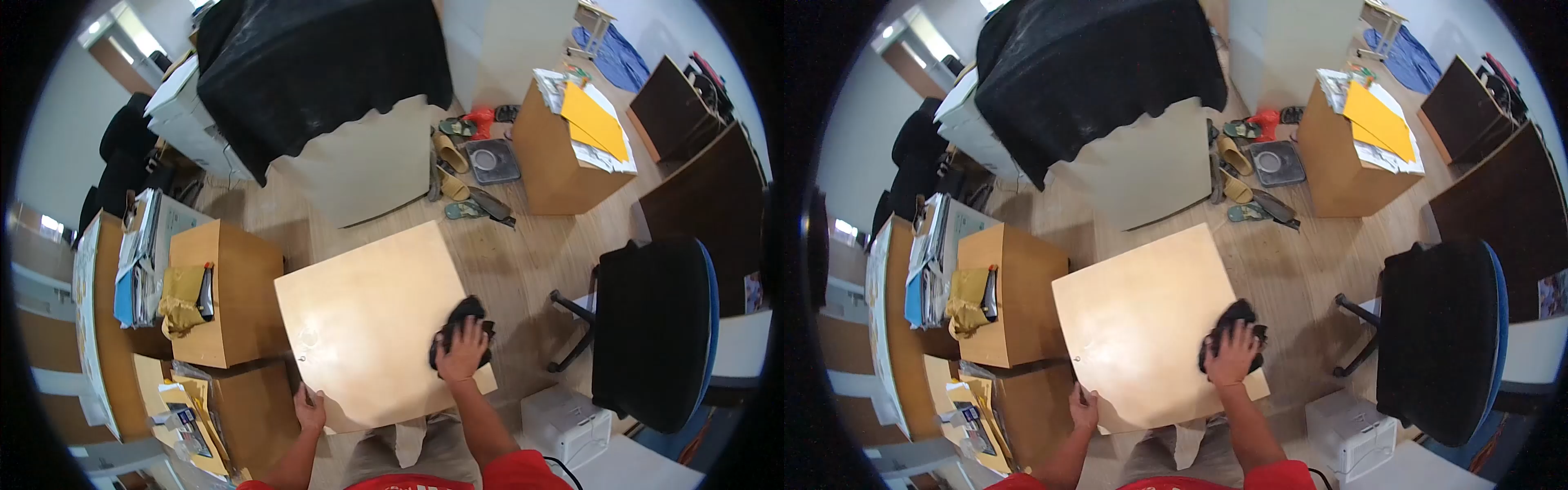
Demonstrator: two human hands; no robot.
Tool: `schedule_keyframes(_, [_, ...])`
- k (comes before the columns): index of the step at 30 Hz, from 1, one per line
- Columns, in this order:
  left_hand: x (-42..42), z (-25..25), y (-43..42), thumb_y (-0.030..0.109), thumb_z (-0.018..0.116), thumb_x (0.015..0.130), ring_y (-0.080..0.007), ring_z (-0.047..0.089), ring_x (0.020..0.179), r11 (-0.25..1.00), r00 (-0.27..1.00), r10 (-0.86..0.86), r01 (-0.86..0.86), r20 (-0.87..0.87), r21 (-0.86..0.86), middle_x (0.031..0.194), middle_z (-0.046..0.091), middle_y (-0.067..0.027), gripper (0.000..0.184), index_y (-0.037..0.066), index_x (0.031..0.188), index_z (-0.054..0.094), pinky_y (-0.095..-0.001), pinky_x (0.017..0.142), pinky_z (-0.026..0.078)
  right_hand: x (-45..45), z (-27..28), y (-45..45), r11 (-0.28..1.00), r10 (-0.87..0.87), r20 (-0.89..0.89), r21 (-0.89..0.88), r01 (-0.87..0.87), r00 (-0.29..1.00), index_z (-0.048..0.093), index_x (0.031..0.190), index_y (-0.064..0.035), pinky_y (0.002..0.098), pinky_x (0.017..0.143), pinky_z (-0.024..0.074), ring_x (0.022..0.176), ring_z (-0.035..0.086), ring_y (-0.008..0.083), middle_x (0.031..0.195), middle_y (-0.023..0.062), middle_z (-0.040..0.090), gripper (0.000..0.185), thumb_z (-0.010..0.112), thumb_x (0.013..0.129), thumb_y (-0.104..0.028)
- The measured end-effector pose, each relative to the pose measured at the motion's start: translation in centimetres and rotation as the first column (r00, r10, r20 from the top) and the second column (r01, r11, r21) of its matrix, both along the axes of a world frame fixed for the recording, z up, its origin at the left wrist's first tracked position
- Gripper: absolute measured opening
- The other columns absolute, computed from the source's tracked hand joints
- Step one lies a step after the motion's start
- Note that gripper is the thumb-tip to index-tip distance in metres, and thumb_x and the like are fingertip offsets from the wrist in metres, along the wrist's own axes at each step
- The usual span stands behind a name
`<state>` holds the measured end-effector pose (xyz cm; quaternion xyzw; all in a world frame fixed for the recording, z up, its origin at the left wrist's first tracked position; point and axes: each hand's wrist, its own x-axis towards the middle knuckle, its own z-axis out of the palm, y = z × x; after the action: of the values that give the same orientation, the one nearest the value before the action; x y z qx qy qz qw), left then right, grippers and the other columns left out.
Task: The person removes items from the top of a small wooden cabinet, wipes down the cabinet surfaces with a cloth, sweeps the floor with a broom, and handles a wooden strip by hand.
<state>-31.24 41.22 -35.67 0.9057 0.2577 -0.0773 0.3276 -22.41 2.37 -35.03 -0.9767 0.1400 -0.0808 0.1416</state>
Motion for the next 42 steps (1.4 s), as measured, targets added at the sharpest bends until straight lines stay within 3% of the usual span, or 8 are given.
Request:
schedule_keyframes(6, [7.6, 0.6, -6.5, 0.041, 0.057, 0.090, -0.0474, 0.019, 0.139, 0.875, 0.911, -0.361, 0.258, 0.198, 0.410, 0.149, 0.023, -0.0316, 0.071, 0.002, 0.145, 0.034, -0.0568, 0.113, 0.014, -5.2, 2.2, 3.6, 0.747, 0.641, -0.037, 0.260, -0.612, 0.767, 0.061, 0.123, -0.0079, 0.0598, 0.108, 0.0258, 0.132, 0.038, 0.0396, 0.134, 0.0190, 0.050, 0.057, 0.060, 0.085, -0.050])
schedule_keyframes(17, [9.5, 0.2, -8.4, 0.050, 0.045, 0.093, -0.0435, 0.009, 0.144, 0.840, 0.986, -0.164, 0.143, -0.007, 0.523, 0.155, 0.011, -0.0279, 0.070, 0.006, 0.147, 0.034, -0.0555, 0.116, 0.005, 9.9, 0.6, 6.7, 0.982, 0.171, -0.065, 0.097, -0.165, 0.983, 0.049, 0.137, -0.0049, 0.0589, 0.112, 0.0153, 0.139, 0.027, 0.0413, 0.145, 0.0193, 0.039, 0.062, 0.045, 0.093, -0.049])
schedule_keyframes(26, [9.2, -0.1, -7.1, 0.043, 0.043, 0.094, -0.0483, 0.011, 0.142, 0.842, 0.972, -0.234, 0.184, 0.035, 0.508, 0.153, 0.013, -0.0321, 0.065, 0.003, 0.144, 0.037, -0.0593, 0.114, 0.004, 2.4, -0.4, 12.3, 0.655, 0.720, 0.048, 0.280, -0.702, 0.692, 0.054, 0.131, -0.0059, 0.0601, 0.111, 0.0203, 0.135, 0.032, 0.0428, 0.140, 0.0206, 0.045, 0.062, 0.058, 0.084, -0.047])
schedule_keyframes(29, [9.7, 1.1, -7.3, 0.043, 0.045, 0.092, -0.0501, 0.012, 0.141, 0.877, 0.977, -0.213, 0.188, 0.008, 0.441, 0.151, 0.016, -0.0342, 0.066, 0.002, 0.143, 0.037, -0.0615, 0.113, 0.005, 9.0, 3.3, 8.0, 0.851, 0.504, -0.211, 0.290, -0.438, 0.838, 0.057, 0.125, -0.0045, 0.0616, 0.108, 0.0230, 0.128, 0.040, 0.0421, 0.132, 0.0232, 0.050, 0.054, 0.058, 0.084, -0.040])
schedule_keyframes(33, [9.6, 1.2, -7.3, 0.046, 0.041, 0.094, -0.0496, 0.009, 0.142, 0.871, 0.976, -0.219, 0.203, -0.014, 0.448, 0.152, 0.012, -0.0334, 0.068, 0.001, 0.144, 0.033, -0.0606, 0.113, 0.003, 18.4, -0.8, 10.1, 0.989, 0.000, 0.030, -0.145, 0.004, 1.000, 0.053, 0.131, 0.0002, 0.0574, 0.113, 0.0165, 0.135, 0.032, 0.0444, 0.145, 0.0256, 0.038, 0.061, 0.047, 0.091, -0.046])
schedule_keyframes(38, [9.6, 1.4, -6.8, 0.051, 0.039, 0.093, -0.0500, 0.005, 0.142, 0.907, 0.979, -0.199, 0.197, -0.031, 0.371, 0.152, 0.011, -0.0344, 0.074, 0.000, 0.145, 0.031, -0.0611, 0.112, 0.000, 21.6, 3.7, 25.3, 0.730, 0.682, -0.254, 0.172, -0.662, 0.686, 0.051, 0.130, 0.0007, 0.0591, 0.110, 0.0211, 0.135, 0.034, 0.0395, 0.143, 0.0265, 0.040, 0.063, 0.057, 0.083, -0.041])
schedule_keyframes(39, [9.6, 1.2, -6.9, 0.053, 0.038, 0.093, -0.0498, 0.004, 0.142, 0.905, 0.978, -0.208, 0.203, -0.027, 0.372, 0.152, 0.011, -0.0346, 0.075, 0.000, 0.146, 0.030, -0.0611, 0.112, -0.001, 19.9, -0.2, 28.2, 0.615, 0.782, 0.058, 0.096, -0.783, 0.621, 0.052, 0.132, -0.0034, 0.0583, 0.113, 0.0180, 0.138, 0.030, 0.0390, 0.145, 0.0226, 0.039, 0.061, 0.055, 0.086, -0.043])
schedule_keyframes(42, [10.3, 1.5, -6.9, 0.054, 0.037, 0.093, -0.0485, 0.003, 0.143, 0.912, 0.978, -0.196, 0.209, -0.072, 0.352, 0.151, 0.011, -0.0348, 0.076, 0.000, 0.146, 0.029, -0.0605, 0.113, -0.001, 20.0, -0.6, 31.5, 0.470, 0.879, 0.042, 0.095, -0.878, 0.475, 0.049, 0.137, -0.0073, 0.0554, 0.115, 0.0153, 0.140, 0.027, 0.0379, 0.148, 0.0171, 0.037, 0.061, 0.052, 0.089, -0.045])
